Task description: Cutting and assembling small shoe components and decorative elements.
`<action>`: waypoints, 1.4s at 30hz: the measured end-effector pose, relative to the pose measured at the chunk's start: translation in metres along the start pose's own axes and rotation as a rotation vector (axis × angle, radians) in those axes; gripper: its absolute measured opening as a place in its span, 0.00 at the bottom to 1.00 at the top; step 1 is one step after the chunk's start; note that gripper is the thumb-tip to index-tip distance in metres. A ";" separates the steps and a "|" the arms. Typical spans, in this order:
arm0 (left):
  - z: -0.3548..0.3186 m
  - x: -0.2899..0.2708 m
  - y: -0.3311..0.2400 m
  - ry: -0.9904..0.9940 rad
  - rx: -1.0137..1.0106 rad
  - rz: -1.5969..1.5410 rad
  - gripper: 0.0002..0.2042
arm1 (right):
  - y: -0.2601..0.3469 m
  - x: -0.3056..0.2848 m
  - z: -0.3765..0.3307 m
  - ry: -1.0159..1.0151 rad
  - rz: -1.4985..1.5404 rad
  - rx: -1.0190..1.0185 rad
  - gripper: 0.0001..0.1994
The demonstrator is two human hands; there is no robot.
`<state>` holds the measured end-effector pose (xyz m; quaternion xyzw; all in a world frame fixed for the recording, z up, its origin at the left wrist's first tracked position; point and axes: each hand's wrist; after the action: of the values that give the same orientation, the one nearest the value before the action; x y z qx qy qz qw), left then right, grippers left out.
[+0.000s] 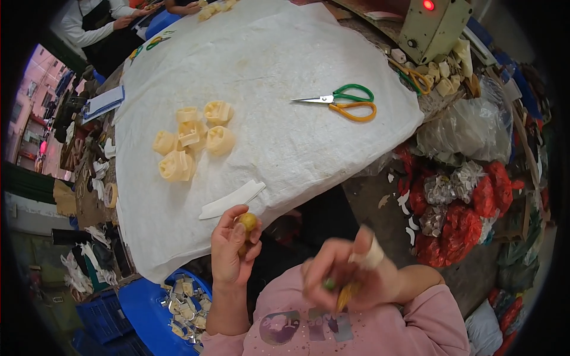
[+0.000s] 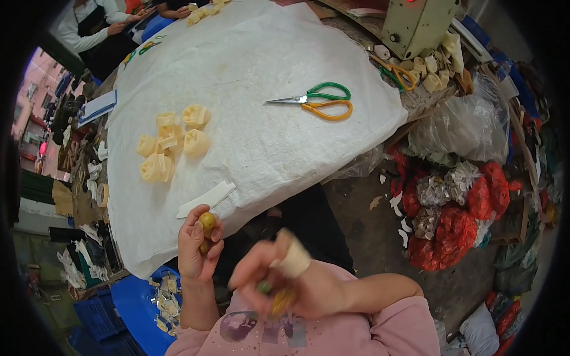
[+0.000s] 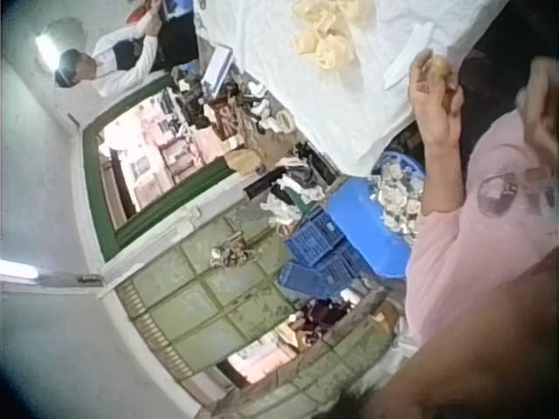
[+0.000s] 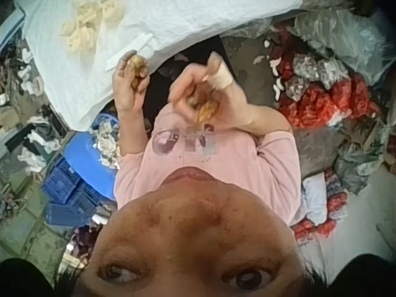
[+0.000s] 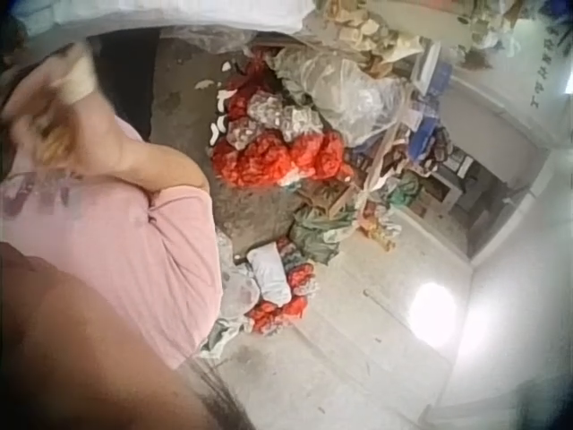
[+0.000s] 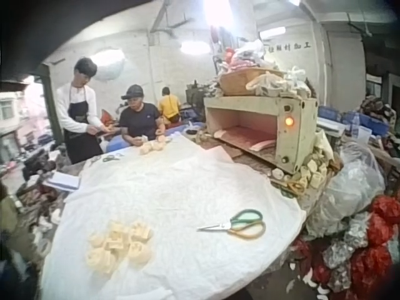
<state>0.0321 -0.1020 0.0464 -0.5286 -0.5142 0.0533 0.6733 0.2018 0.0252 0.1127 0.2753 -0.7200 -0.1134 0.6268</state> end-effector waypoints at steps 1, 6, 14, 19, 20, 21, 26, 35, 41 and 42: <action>0.001 0.004 -0.006 0.063 -0.001 0.000 0.16 | -0.001 -0.009 0.003 -0.079 0.057 -0.067 0.30; 0.000 0.042 -0.043 0.349 -0.077 -0.012 0.23 | -0.004 -0.075 0.003 -0.407 0.324 -0.172 0.25; -0.028 0.104 -0.071 1.003 -0.040 -0.229 0.21 | -0.023 -0.116 -0.013 -0.466 0.429 -0.189 0.22; -0.031 0.113 -0.076 1.105 0.230 -0.149 0.24 | -0.026 -0.110 -0.003 -0.446 0.410 -0.134 0.21; -0.030 0.113 -0.076 1.104 0.232 -0.146 0.24 | -0.025 -0.111 -0.003 -0.444 0.409 -0.133 0.21; -0.029 0.111 -0.078 1.117 0.168 -0.216 0.22 | -0.026 -0.112 -0.004 -0.443 0.406 -0.136 0.21; -0.034 0.106 -0.082 0.785 0.043 -0.065 0.21 | -0.025 -0.122 -0.005 -0.454 0.429 -0.150 0.21; -0.011 0.004 -0.006 -0.117 -0.215 -0.393 0.13 | -0.037 -0.144 -0.001 -0.499 0.478 -0.130 0.22; -0.015 -0.014 -0.008 -0.220 -0.104 -0.434 0.14 | -0.040 -0.144 0.004 -0.526 0.433 -0.120 0.21; -0.016 -0.015 -0.008 -0.220 -0.107 -0.436 0.14 | -0.042 -0.142 0.005 -0.543 0.423 -0.120 0.21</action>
<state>0.0333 -0.1249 0.0446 -0.4311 -0.6884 -0.0632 0.5799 0.2169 0.0667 -0.0290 0.0424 -0.8937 -0.0924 0.4370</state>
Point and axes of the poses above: each hand's wrist, its own z-axis towards the middle knuckle, its own x-axis out of the palm, y = z × x, and after that the axes turned 14 degrees about x, right-handed
